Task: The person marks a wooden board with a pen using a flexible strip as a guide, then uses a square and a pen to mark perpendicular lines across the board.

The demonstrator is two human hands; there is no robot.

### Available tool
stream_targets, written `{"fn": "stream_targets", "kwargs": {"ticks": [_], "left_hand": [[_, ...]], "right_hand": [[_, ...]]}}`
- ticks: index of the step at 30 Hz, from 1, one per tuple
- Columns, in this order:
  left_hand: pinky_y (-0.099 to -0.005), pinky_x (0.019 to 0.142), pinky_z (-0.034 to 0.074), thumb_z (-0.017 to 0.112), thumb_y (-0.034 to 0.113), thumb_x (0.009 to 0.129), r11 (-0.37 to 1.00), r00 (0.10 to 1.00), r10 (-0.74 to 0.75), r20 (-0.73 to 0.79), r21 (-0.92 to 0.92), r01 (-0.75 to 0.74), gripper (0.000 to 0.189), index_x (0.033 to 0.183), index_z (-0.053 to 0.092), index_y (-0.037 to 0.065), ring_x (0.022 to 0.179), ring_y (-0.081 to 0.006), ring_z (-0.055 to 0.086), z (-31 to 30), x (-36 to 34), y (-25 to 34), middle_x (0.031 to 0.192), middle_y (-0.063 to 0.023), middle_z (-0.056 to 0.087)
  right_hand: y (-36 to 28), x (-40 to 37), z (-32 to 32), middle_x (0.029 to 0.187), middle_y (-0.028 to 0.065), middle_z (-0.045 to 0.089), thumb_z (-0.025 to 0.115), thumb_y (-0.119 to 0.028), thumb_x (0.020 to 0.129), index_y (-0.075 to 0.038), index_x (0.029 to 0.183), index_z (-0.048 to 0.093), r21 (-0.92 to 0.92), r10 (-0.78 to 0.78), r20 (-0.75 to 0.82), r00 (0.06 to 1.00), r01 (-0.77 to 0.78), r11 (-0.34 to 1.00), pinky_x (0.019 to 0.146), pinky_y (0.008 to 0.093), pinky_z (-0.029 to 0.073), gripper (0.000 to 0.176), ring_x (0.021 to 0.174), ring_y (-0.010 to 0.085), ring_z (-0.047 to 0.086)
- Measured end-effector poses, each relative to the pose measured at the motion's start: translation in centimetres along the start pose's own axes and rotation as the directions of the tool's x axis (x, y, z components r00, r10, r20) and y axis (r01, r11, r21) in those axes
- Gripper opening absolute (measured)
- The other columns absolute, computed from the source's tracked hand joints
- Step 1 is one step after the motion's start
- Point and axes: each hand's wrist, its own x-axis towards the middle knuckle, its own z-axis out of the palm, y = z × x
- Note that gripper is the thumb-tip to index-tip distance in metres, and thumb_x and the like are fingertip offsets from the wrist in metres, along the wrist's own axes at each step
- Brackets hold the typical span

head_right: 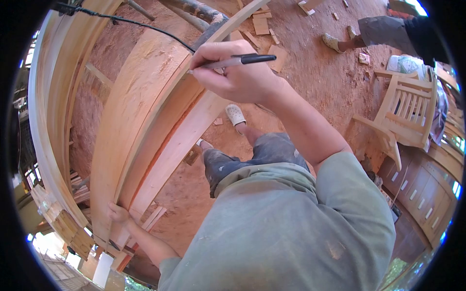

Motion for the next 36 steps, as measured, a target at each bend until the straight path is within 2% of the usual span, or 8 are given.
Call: {"fn": "stream_targets", "kwargs": {"ticks": [5,14,16,17,19,23,26,36], "left_hand": [[-0.0465,0.066,0.05,0.045,0.018,0.099,1.0,0.999,0.0,-0.037,-0.02,0.0,0.039,0.081,0.068,-0.006,0.072,-0.0391,0.065,0.0,0.0,1.3,0.078,-0.0225,0.068],[-0.0454,0.067,0.05,0.043,0.019,0.099,0.996,0.997,0.064,-0.038,-0.055,-0.066,0.04,0.079,0.068,-0.006,0.071,-0.0377,0.065,0.1,0.3,1.3,0.076,-0.0213,0.068],[-0.0449,0.067,0.051,0.042,0.018,0.098,0.997,0.998,0.045,-0.037,-0.066,-0.048,0.041,0.081,0.069,-0.007,0.071,-0.0372,0.066,0.0,0.3,1.3,0.077,-0.0215,0.069],[-0.0449,0.067,0.051,0.042,0.018,0.098,0.997,0.998,0.047,-0.034,-0.065,-0.049,0.041,0.081,0.069,-0.007,0.071,-0.0372,0.066,-0.1,0.3,1.3,0.077,-0.0215,0.069],[-0.0442,0.068,0.051,0.042,0.018,0.098,0.995,1.0,0.029,-0.001,-0.094,-0.029,0.041,0.084,0.071,-0.007,0.072,-0.0365,0.066,-0.2,0.3,1.4,0.078,-0.0216,0.069],[-0.0442,0.068,0.051,0.042,0.018,0.098,0.995,0.999,0.046,-0.011,-0.09,-0.047,0.041,0.085,0.072,-0.007,0.073,-0.037,0.066,0.0,0.2,0.3,0.078,-0.022,0.069],[-0.0449,0.069,0.051,0.042,0.018,0.098,0.998,1.0,-0.002,-0.014,-0.064,0.002,0.041,0.085,0.071,-0.007,0.074,-0.0377,0.066,0.0,0.2,-0.4,0.079,-0.0225,0.069],[-0.0451,0.068,0.05,0.042,0.018,0.097,0.997,1.0,0.001,-0.008,-0.078,-0.001,0.041,0.082,0.071,-0.007,0.072,-0.0375,0.066,-0.3,0.5,1.8,0.077,-0.0221,0.069]], "right_hand": [[0.7,0.1,1.5,0.076,0.0127,0.069,0.068,-0.008,0.084,-0.001,0.09,0.068,-0.042,-0.048,0.121,0.991,0.054,0.998,0.066,0.0338,0.055,0.009,0.072,0.0251,0.07],[1.5,0.4,2.1,0.073,0.0137,0.066,0.067,-0.006,0.082,-0.002,0.085,0.063,-0.139,-0.079,0.101,0.992,0.093,0.986,0.063,0.0371,0.054,0.006,0.07,0.031,0.068],[1.8,0.3,2.0,0.076,0.0083,0.067,0.071,-0.006,0.085,-0.003,0.088,0.066,-0.17,-0.082,0.127,0.989,0.103,0.98,0.065,0.0329,0.053,0.007,0.07,0.0206,0.066],[1.7,0.3,2.0,0.076,0.0083,0.067,0.071,-0.006,0.085,-0.003,0.088,0.066,-0.169,-0.078,0.126,0.989,0.099,0.981,0.065,0.0329,0.053,0.007,0.07,0.0206,0.066],[1.5,0.3,2.0,0.07,0.012,0.064,0.068,-0.005,0.083,-0.003,0.084,0.063,-0.141,-0.104,0.095,0.99,0.117,0.983,0.061,0.0368,0.053,0.005,0.065,0.0297,0.065],[1.6,0.3,2.0,0.07,0.0115,0.064,0.068,-0.006,0.083,-0.004,0.084,0.064,-0.137,-0.097,0.102,0.99,0.11,0.984,0.061,0.0365,0.052,0.005,0.064,0.0287,0.064],[1.7,0.4,2.0,0.071,0.0111,0.065,0.068,-0.006,0.083,-0.003,0.084,0.064,-0.136,-0.103,0.116,0.988,0.118,0.984,0.061,0.0364,0.052,0.005,0.064,0.028,0.065],[1.7,0.5,1.9,0.072,0.0118,0.066,0.068,-0.006,0.083,-0.003,0.085,0.065,-0.141,-0.13,0.127,0.983,0.148,0.979,0.061,0.0361,0.054,0.005,0.067,0.0279,0.067]]}}
